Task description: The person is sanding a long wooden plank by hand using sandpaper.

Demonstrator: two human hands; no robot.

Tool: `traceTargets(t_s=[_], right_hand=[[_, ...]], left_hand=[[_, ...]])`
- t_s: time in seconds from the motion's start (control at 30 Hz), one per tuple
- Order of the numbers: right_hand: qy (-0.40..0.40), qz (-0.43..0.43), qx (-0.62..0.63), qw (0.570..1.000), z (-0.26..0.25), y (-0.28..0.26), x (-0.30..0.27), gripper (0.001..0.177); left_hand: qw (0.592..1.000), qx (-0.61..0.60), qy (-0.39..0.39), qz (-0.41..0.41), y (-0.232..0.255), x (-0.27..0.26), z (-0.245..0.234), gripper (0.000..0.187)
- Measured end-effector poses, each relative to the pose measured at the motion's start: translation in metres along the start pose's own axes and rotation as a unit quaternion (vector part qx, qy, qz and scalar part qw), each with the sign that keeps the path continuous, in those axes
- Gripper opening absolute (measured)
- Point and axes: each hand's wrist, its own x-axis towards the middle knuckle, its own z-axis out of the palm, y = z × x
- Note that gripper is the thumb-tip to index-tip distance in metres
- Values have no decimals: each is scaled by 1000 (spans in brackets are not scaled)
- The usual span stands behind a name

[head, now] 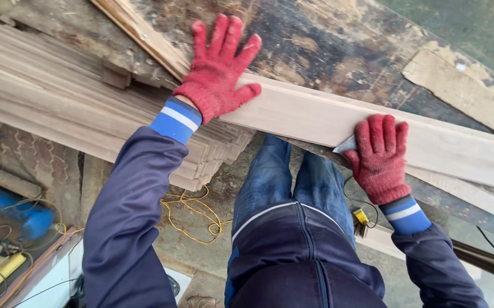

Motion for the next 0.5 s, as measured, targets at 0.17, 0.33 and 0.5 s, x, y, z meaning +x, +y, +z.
traceTargets(t_s=[0.17, 0.33, 0.5], right_hand=[[-14, 1, -9, 1000, 0, 1, 1, 61], [-104, -8, -107, 989, 69, -19, -5, 85], [-23, -24, 4, 999, 94, -149, 95, 74]], left_hand=[[993, 108, -50, 19, -6, 5, -24, 83], [983, 135, -119, -24, -2, 28, -23, 65], [985, 99, -138, -33, -1, 27, -27, 68]])
